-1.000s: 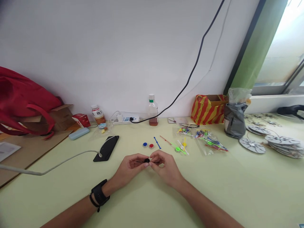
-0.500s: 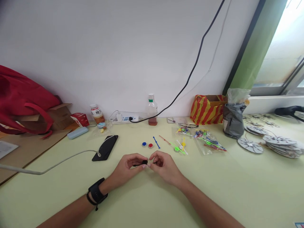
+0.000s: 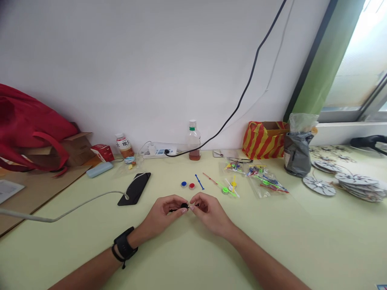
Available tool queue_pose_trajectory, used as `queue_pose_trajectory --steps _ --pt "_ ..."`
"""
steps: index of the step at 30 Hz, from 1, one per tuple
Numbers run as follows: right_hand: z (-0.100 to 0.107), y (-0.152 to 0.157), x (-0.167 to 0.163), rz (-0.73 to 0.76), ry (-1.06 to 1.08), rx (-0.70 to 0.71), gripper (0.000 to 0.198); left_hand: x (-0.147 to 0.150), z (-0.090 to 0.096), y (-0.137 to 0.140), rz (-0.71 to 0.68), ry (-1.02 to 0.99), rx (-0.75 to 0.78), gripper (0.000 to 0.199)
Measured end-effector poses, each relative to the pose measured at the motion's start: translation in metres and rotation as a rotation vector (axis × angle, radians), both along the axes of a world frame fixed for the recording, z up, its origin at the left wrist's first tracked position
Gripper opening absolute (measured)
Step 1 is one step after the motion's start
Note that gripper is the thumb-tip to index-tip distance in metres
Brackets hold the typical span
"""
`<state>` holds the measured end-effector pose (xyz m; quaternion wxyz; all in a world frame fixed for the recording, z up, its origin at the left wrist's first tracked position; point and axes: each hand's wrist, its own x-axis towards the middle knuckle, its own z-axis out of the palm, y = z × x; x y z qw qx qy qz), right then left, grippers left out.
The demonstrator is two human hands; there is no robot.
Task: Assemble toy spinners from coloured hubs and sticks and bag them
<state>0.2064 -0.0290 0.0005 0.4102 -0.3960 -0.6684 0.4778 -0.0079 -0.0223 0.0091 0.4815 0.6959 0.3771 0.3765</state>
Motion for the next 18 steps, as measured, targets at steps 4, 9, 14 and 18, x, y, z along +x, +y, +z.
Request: queue_pose_trajectory --steps 4,9,14,18 --pt "-0.0021 0.0014 0.0000 -0.016 -0.026 0.020 0.034 -0.0005 -0.0023 0.0013 0.033 -0.001 -0.014 0.026" --pt "-0.0063 0.0030 0.0008 -0.009 -0.051 0.023 0.034 -0.0002 -0.0007 0.0015 0.064 0.011 -0.016 0.027" --pt "-0.0058 0.0018 -0.0007 -0.007 -0.044 0.021 0.036 -0.0024 -0.0001 0.0021 0.043 0.009 -0.018 0.026" --pt "-0.0022 0.0004 -0.0009 -0.027 -0.040 0.036 0.034 -0.0052 -0.0006 0.0025 0.046 -0.016 -0.006 0.025"
